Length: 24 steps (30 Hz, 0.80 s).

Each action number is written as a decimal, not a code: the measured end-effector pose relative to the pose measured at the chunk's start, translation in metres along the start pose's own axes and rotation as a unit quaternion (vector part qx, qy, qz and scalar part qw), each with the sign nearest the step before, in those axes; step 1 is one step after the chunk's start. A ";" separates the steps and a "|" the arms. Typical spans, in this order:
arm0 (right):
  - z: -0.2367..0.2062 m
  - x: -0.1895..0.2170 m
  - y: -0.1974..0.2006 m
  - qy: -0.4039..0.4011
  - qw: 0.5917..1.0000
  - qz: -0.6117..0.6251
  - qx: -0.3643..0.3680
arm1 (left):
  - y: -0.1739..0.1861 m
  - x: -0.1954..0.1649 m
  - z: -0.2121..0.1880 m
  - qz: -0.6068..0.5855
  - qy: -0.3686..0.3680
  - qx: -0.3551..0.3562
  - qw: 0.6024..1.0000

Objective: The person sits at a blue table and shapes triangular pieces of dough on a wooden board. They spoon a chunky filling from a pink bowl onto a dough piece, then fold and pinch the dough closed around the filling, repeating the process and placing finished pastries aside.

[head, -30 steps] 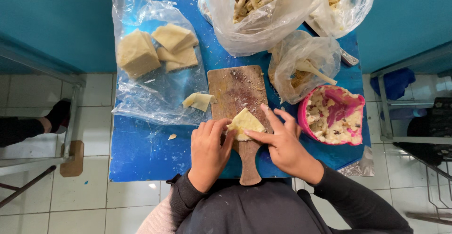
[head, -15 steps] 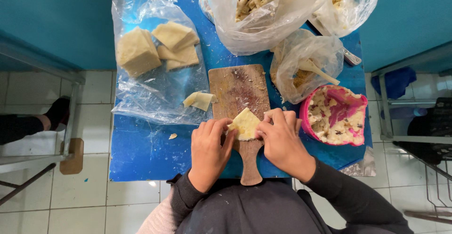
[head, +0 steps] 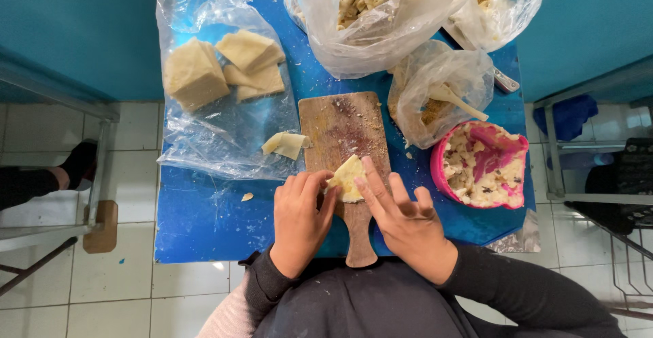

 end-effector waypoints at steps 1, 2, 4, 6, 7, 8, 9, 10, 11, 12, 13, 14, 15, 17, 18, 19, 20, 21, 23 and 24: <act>0.000 0.000 0.000 0.003 1.000 0.000 -0.002 | 0.000 0.000 0.000 -0.002 -0.003 0.000 1.000; 0.001 0.000 0.000 0.006 1.000 0.000 -0.005 | 0.000 0.001 0.000 -0.003 -0.005 -0.001 1.000; 0.004 -0.006 -0.001 -0.029 0.995 0.093 -0.036 | 0.001 0.002 -0.001 -0.008 -0.020 0.000 1.000; 0.011 -0.013 -0.003 -0.055 0.982 0.174 -0.056 | 0.001 0.003 -0.002 -0.023 -0.027 0.003 0.999; 0.016 -0.014 -0.003 -0.064 0.974 0.210 -0.058 | 0.001 0.004 -0.002 -0.036 -0.028 0.007 0.999; 0.021 -0.016 -0.003 -0.074 0.965 0.246 -0.061 | 0.001 0.004 -0.003 -0.048 -0.029 0.012 0.998; 0.024 -0.019 -0.002 -0.077 0.952 0.288 -0.064 | 0.000 0.004 -0.002 -0.055 -0.025 0.014 0.998; 0.026 -0.021 0.002 -0.080 0.938 0.331 -0.068 | 0.000 0.005 -0.002 -0.061 -0.021 0.016 0.998; 0.028 -0.024 0.004 -0.082 0.922 0.373 -0.070 | 0.001 0.005 -0.002 -0.068 -0.016 0.018 0.997; 0.028 -0.030 0.007 -0.100 0.922 0.365 -0.076 | 0.000 0.005 -0.003 -0.068 -0.014 0.019 0.997; 0.026 -0.038 0.009 -0.117 0.923 0.357 -0.081 | 0.000 0.005 -0.003 -0.068 -0.011 0.019 0.997; 0.026 -0.043 0.010 -0.134 0.924 0.348 -0.087 | 0.000 0.005 -0.003 -0.070 -0.009 0.020 0.997; 0.026 -0.044 0.011 -0.133 0.921 0.354 -0.089 | -0.001 0.005 -0.003 -0.071 -0.003 0.024 0.997; 0.026 -0.045 0.008 -0.131 0.917 0.366 -0.094 | -0.002 0.005 -0.003 -0.075 0.007 0.033 0.997; 0.028 -0.040 0.005 -0.110 0.920 0.366 -0.084 | -0.002 0.005 -0.003 -0.070 0.002 0.028 0.997; 0.032 -0.033 0.001 -0.089 0.923 0.366 -0.073 | -0.002 0.005 -0.003 -0.066 -0.003 0.022 0.998; 0.036 -0.026 -0.004 -0.069 0.926 0.366 -0.063 | -0.002 0.005 -0.004 -0.061 -0.009 0.017 0.998; 0.040 -0.021 -0.008 -0.048 0.934 0.349 -0.057 | -0.002 0.005 -0.004 -0.058 -0.007 0.016 0.998; 0.049 -0.010 -0.018 -0.005 0.948 0.314 -0.047 | -0.003 0.006 -0.004 -0.052 -0.001 0.013 0.999; 0.050 -0.006 -0.021 0.006 0.956 0.290 -0.042 | -0.003 0.006 -0.005 -0.049 -0.001 0.010 0.999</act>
Point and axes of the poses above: each hand's wrist, its own z-axis towards the middle knuckle, its own y-axis out of the back of the hand, x = y × z, the point moved 3 cm from there along z, towards the middle knuckle, and after that the axes turned 10 degrees about y, right-handed, at the moved point
